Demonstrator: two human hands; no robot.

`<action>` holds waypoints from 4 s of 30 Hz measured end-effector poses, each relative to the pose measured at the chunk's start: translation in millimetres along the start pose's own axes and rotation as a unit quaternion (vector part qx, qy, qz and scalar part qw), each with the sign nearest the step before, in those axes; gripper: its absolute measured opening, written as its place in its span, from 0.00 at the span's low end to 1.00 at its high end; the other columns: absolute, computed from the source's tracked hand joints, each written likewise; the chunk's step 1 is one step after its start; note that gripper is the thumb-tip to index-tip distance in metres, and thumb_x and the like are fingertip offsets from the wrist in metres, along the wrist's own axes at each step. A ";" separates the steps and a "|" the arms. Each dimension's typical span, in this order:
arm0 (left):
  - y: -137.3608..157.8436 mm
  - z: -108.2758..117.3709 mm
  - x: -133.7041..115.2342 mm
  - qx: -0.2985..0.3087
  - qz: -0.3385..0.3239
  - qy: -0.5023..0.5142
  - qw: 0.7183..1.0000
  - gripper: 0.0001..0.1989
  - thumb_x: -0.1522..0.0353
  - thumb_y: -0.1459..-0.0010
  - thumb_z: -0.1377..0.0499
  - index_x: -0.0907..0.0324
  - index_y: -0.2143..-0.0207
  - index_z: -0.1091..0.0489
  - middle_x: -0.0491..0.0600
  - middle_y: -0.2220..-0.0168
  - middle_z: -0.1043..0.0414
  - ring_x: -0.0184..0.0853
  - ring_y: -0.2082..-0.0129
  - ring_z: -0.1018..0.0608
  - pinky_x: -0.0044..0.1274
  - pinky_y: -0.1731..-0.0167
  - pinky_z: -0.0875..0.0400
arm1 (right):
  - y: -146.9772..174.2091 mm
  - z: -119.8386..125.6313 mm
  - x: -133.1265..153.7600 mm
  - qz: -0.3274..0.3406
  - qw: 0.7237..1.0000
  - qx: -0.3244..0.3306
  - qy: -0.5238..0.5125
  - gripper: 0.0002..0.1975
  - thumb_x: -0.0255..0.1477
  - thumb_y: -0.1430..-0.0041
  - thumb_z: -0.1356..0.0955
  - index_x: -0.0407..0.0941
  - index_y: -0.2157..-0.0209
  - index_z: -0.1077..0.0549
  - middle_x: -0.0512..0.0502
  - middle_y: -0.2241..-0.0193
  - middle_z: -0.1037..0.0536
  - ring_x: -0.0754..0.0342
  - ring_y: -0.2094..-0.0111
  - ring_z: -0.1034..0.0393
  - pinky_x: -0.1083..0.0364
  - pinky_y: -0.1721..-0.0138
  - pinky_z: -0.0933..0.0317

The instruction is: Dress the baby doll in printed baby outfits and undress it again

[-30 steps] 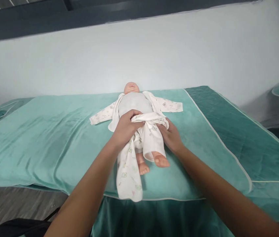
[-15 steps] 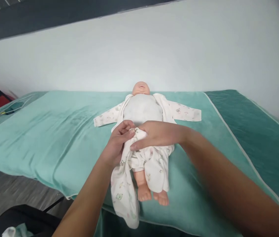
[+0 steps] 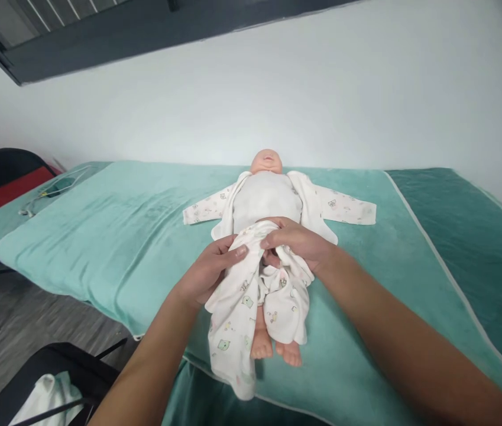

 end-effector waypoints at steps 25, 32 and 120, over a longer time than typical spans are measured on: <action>-14.3 -7.2 -4.6 -0.155 -0.121 -0.019 0.980 0.14 0.58 0.46 0.36 0.57 0.65 0.34 0.39 0.79 0.34 0.25 0.82 0.32 0.19 0.79 0.36 | 14.0 -11.0 -7.3 -0.006 0.992 0.109 0.066 0.16 0.26 0.57 0.22 0.41 0.67 0.29 0.54 0.72 0.29 0.61 0.71 0.34 0.61 0.68 0.37; 16.8 -5.9 6.3 -0.074 -0.052 -0.120 0.989 0.21 0.61 0.54 0.30 0.60 0.59 0.29 0.48 0.66 0.25 0.33 0.68 0.25 0.22 0.68 0.31 | 7.7 -4.2 -8.6 0.034 0.999 -0.020 -0.036 0.15 0.31 0.52 0.24 0.42 0.65 0.29 0.52 0.72 0.26 0.58 0.71 0.30 0.59 0.68 0.35; 39.0 43.3 41.1 -0.341 -0.137 -0.267 0.891 0.09 0.63 0.44 0.43 0.59 0.65 0.29 0.45 0.67 0.26 0.32 0.68 0.28 0.23 0.64 0.33 | 24.8 -28.7 -6.8 -0.017 0.843 -0.026 0.537 0.04 0.31 0.41 0.35 0.45 0.64 0.33 0.50 0.66 0.26 0.55 0.66 0.32 0.58 0.70 0.47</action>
Point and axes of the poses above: each hand's wrist, its own y-axis away from the middle knuckle, its own z-axis out of the back of the hand, x = y × z, the point moved 4 cm from there along -y, towards the middle knuckle
